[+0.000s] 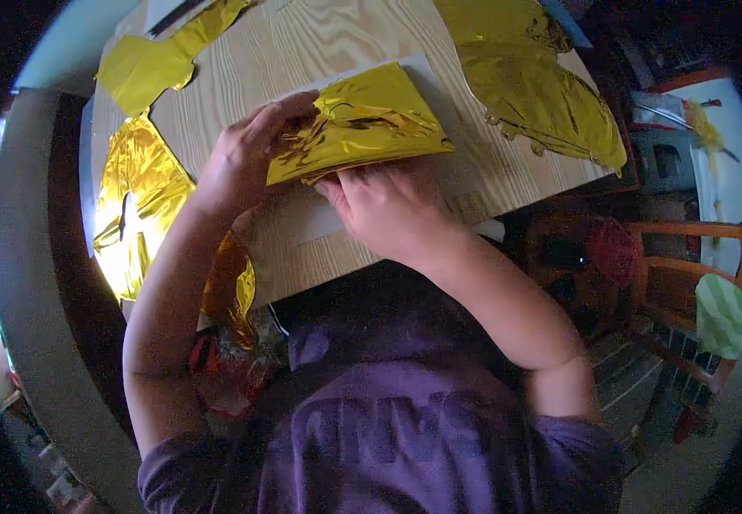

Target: Folding gold-colored foil balloons into small squares.

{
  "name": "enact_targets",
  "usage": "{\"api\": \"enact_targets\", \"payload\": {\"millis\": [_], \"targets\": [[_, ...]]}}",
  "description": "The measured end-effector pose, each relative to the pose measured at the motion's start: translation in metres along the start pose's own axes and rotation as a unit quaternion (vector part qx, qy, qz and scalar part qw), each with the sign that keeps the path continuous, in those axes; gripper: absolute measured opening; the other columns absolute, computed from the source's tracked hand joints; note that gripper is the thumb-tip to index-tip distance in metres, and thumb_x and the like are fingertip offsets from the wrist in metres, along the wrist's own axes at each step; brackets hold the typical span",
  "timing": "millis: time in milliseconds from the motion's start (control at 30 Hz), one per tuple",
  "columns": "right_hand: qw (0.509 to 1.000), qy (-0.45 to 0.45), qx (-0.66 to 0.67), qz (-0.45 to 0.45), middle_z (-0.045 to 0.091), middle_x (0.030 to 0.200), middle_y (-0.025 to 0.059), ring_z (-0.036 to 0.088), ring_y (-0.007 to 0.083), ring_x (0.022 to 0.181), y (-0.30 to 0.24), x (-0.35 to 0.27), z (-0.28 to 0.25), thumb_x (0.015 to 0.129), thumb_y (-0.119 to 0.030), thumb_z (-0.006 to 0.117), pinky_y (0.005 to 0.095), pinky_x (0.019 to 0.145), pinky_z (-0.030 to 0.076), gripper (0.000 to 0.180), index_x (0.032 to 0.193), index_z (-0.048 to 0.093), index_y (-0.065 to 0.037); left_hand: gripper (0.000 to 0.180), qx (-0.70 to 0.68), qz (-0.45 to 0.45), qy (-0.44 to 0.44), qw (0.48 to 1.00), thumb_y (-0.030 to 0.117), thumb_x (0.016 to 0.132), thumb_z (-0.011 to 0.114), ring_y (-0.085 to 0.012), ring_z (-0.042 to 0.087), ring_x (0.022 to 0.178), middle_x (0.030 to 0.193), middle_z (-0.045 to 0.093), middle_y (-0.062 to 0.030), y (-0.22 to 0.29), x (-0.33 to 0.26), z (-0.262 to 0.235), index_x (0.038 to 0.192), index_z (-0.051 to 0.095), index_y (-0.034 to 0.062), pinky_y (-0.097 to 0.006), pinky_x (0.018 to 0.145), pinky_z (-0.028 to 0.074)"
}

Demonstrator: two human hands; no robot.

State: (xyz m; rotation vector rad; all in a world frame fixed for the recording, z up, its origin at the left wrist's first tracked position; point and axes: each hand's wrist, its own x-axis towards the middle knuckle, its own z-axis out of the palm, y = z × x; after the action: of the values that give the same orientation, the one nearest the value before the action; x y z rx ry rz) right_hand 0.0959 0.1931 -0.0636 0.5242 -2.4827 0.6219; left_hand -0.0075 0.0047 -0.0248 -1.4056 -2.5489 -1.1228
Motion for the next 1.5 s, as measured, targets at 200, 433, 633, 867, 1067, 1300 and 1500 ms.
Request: {"api": "enact_targets", "payload": {"millis": [200, 433, 633, 867, 1067, 1300, 1500], "targets": [[0.975, -0.147, 0.144, 0.085, 0.068, 0.103, 0.0198, 0.065, 0.0383, 0.098, -0.013, 0.005, -0.05, 0.091, -0.018, 0.065, 0.0469, 0.092, 0.049, 0.028, 0.11, 0.063, 0.003, 0.055, 0.007, -0.002, -0.017, 1.0, 0.003, 0.08, 0.074, -0.0254, 0.066, 0.113, 0.124, 0.066, -0.0151, 0.0, 0.001, -0.002, 0.132, 0.056, -0.0003, -0.035, 0.097, 0.053], [0.969, -0.152, 0.197, 0.016, 0.066, 0.114, 0.0144, 0.066, 0.0332, 0.1, -0.007, -0.022, -0.11, 0.078, -0.01, 0.077, 0.0432, 0.088, 0.053, 0.031, 0.107, 0.067, -0.001, 0.04, -0.021, -0.069, -0.014, 0.997, -0.002, 0.089, 0.065, -0.0231, 0.066, 0.113, 0.121, 0.068, -0.0137, 0.005, -0.001, 0.002, 0.128, 0.059, -0.0024, -0.034, 0.097, 0.053], [0.994, -0.019, -0.047, -0.094, 0.059, 0.098, 0.0099, 0.06, 0.0282, 0.086, 0.031, 0.015, -0.097, 0.075, -0.017, 0.074, 0.0408, 0.077, 0.05, 0.036, 0.106, 0.063, -0.004, 0.054, 0.019, -0.011, 0.0, 1.0, -0.008, 0.079, 0.069, -0.0269, 0.07, 0.104, 0.114, 0.069, -0.0168, -0.003, -0.001, 0.001, 0.131, 0.057, 0.0028, -0.036, 0.088, 0.058], [0.972, -0.012, -0.102, -0.212, 0.067, 0.113, 0.0148, 0.065, 0.0294, 0.101, 0.051, 0.025, -0.07, 0.084, -0.013, 0.059, 0.0405, 0.088, 0.051, 0.028, 0.106, 0.068, 0.001, 0.042, 0.001, -0.033, -0.007, 0.999, -0.004, 0.084, 0.067, -0.0288, 0.066, 0.112, 0.124, 0.066, -0.0174, -0.004, -0.005, 0.0, 0.126, 0.061, -0.0012, -0.035, 0.097, 0.054], [0.975, -0.106, -0.063, -0.185, 0.068, 0.111, 0.0164, 0.064, 0.029, 0.103, 0.053, 0.006, -0.07, 0.08, -0.019, 0.062, 0.0417, 0.094, 0.048, 0.035, 0.107, 0.066, 0.002, 0.05, 0.039, 0.024, -0.004, 0.999, -0.003, 0.075, 0.071, -0.0349, 0.066, 0.111, 0.119, 0.067, -0.0186, -0.007, -0.002, 0.002, 0.124, 0.063, 0.0028, -0.04, 0.095, 0.055], [0.979, -0.131, 0.149, -0.041, 0.062, 0.123, 0.023, 0.058, 0.0374, 0.116, 0.058, 0.039, -0.088, 0.085, -0.028, 0.064, 0.0471, 0.102, 0.043, 0.044, 0.116, 0.063, 0.003, 0.046, 0.05, 0.098, -0.034, 0.993, -0.001, 0.077, 0.071, -0.036, 0.065, 0.112, 0.119, 0.066, -0.0188, -0.013, 0.002, -0.007, 0.122, 0.063, 0.0008, -0.041, 0.096, 0.054], [0.986, -0.154, -0.056, 0.015, 0.046, 0.144, 0.0244, 0.042, 0.0365, 0.136, 0.064, 0.042, -0.046, 0.098, -0.035, 0.054, 0.0509, 0.116, 0.025, 0.058, 0.139, 0.045, 0.005, 0.042, 0.092, 0.119, -0.063, 0.987, 0.001, 0.079, 0.069, -0.0375, 0.061, 0.118, 0.12, 0.066, -0.0173, -0.007, 0.006, -0.013, 0.121, 0.065, 0.0025, -0.047, 0.103, 0.048]]}}
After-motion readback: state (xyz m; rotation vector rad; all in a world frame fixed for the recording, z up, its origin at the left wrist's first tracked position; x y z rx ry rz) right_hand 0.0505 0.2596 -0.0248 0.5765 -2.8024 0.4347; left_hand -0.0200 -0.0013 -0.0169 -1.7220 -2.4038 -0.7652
